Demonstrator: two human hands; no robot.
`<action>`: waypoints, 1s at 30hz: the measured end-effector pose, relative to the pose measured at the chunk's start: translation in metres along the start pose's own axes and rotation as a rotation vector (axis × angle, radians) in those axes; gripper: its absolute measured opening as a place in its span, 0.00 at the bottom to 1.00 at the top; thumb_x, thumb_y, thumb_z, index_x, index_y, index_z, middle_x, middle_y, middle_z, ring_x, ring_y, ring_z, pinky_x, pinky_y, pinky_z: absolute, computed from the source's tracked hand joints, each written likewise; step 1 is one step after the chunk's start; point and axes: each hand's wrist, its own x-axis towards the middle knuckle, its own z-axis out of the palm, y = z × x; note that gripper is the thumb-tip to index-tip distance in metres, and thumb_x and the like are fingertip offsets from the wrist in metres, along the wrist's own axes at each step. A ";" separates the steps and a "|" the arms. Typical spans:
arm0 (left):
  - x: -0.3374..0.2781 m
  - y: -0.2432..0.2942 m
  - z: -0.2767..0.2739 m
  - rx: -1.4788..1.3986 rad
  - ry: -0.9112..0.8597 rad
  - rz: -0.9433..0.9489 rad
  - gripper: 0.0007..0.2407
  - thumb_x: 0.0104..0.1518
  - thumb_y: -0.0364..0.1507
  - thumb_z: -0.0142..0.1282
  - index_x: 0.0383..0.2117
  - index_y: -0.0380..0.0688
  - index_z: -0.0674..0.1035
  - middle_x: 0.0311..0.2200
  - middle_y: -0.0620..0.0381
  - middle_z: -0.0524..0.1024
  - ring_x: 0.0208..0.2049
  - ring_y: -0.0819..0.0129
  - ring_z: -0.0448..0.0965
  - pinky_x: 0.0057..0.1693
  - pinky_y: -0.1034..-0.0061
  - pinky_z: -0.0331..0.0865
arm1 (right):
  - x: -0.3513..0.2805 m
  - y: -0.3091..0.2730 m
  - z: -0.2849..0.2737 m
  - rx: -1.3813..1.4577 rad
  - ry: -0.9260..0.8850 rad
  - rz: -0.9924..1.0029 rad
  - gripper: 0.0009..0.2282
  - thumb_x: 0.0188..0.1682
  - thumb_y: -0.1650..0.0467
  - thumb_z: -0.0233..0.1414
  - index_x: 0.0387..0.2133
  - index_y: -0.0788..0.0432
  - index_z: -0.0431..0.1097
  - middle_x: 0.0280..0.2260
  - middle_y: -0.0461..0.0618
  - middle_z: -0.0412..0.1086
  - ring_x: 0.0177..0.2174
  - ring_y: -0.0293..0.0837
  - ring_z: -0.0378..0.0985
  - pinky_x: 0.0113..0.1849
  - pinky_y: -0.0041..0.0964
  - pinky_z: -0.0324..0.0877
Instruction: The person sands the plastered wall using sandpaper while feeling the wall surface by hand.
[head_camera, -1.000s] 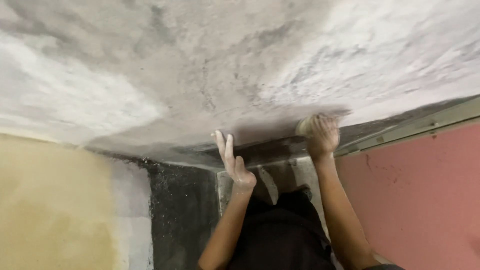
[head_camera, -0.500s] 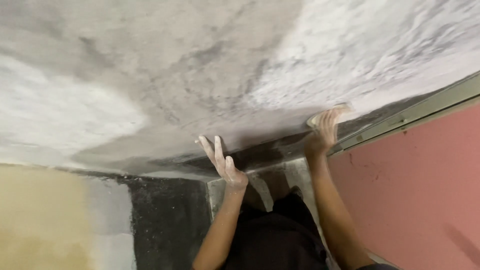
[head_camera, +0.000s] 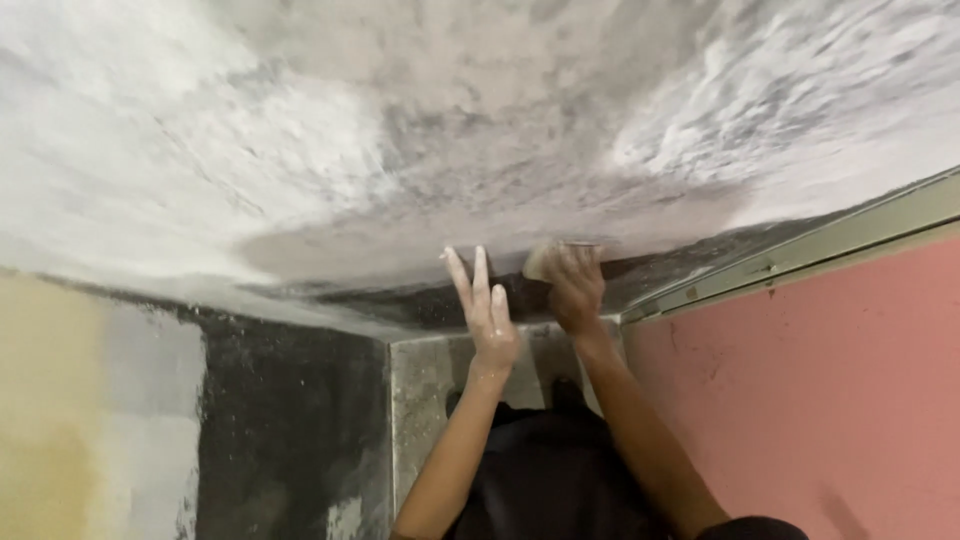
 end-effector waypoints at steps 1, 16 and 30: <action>-0.004 0.005 0.002 0.010 0.006 -0.010 0.21 0.71 0.28 0.36 0.69 0.31 0.62 0.75 0.37 0.36 0.77 0.44 0.32 0.78 0.51 0.33 | -0.012 0.009 0.001 0.013 -0.009 -0.001 0.09 0.57 0.72 0.53 0.47 0.61 0.77 0.52 0.53 0.73 0.53 0.58 0.74 0.60 0.57 0.63; -0.023 0.050 0.059 -0.011 -0.045 -0.093 0.21 0.72 0.28 0.32 0.70 0.33 0.59 0.76 0.40 0.40 0.78 0.46 0.37 0.78 0.55 0.38 | -0.027 0.041 -0.002 0.145 -0.003 -0.106 0.12 0.55 0.75 0.46 0.43 0.63 0.79 0.50 0.54 0.76 0.54 0.51 0.75 0.61 0.57 0.57; -0.029 0.057 0.080 -0.001 0.032 -0.167 0.21 0.72 0.30 0.32 0.70 0.34 0.61 0.75 0.42 0.46 0.77 0.51 0.43 0.77 0.57 0.41 | 0.015 0.078 -0.036 0.027 0.191 -0.015 0.13 0.55 0.75 0.46 0.46 0.66 0.78 0.50 0.57 0.75 0.54 0.55 0.75 0.61 0.54 0.60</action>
